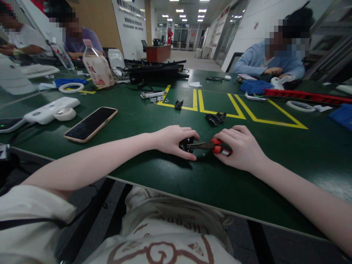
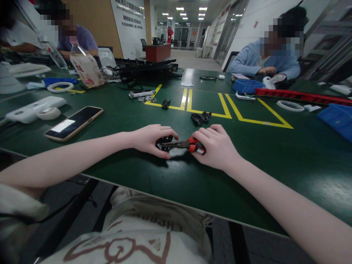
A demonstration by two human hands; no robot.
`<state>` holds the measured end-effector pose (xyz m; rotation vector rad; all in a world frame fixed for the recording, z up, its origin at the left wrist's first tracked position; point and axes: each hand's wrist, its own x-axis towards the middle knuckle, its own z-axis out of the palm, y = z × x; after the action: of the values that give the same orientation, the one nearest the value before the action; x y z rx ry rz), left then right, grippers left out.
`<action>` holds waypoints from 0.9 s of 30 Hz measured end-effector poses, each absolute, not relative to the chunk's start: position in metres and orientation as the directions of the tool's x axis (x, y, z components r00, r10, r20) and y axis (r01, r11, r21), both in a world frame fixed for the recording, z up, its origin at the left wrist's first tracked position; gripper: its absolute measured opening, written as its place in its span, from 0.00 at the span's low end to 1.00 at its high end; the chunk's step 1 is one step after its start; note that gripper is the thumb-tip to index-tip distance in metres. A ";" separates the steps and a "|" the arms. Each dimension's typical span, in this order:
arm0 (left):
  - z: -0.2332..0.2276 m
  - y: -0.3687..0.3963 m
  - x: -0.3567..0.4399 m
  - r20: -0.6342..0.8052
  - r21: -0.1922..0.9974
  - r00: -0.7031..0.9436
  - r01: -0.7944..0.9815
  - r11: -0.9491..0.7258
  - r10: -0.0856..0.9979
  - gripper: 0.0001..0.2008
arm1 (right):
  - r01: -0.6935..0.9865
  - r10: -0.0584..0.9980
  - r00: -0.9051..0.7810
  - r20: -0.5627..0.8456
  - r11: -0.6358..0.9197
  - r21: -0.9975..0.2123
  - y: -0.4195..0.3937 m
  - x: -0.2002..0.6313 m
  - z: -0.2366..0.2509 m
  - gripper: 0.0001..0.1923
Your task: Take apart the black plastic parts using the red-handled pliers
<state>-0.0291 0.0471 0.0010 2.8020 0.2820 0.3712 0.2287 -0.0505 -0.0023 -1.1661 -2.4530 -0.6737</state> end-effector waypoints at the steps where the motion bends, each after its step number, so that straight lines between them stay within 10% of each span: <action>1: 0.001 0.047 -0.029 0.222 0.314 0.948 0.154 -0.937 0.230 0.31 | 0.786 0.624 -0.611 0.487 0.550 0.282 -0.050 0.229 -0.002 0.09; 13: 0.004 0.045 -0.029 0.189 0.308 0.955 0.164 -0.937 0.229 0.31 | 0.784 0.628 -0.621 0.470 0.489 0.382 -0.057 0.228 0.007 0.10; 27: 0.003 0.047 -0.030 0.200 0.305 0.954 0.155 -0.940 0.222 0.31 | 0.817 0.696 -0.568 0.440 0.541 0.200 -0.052 0.227 0.000 0.09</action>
<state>-0.0302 0.0468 0.0031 2.8177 0.2779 0.3356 0.2269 -0.0521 -0.0004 -1.2535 -2.4733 -0.5576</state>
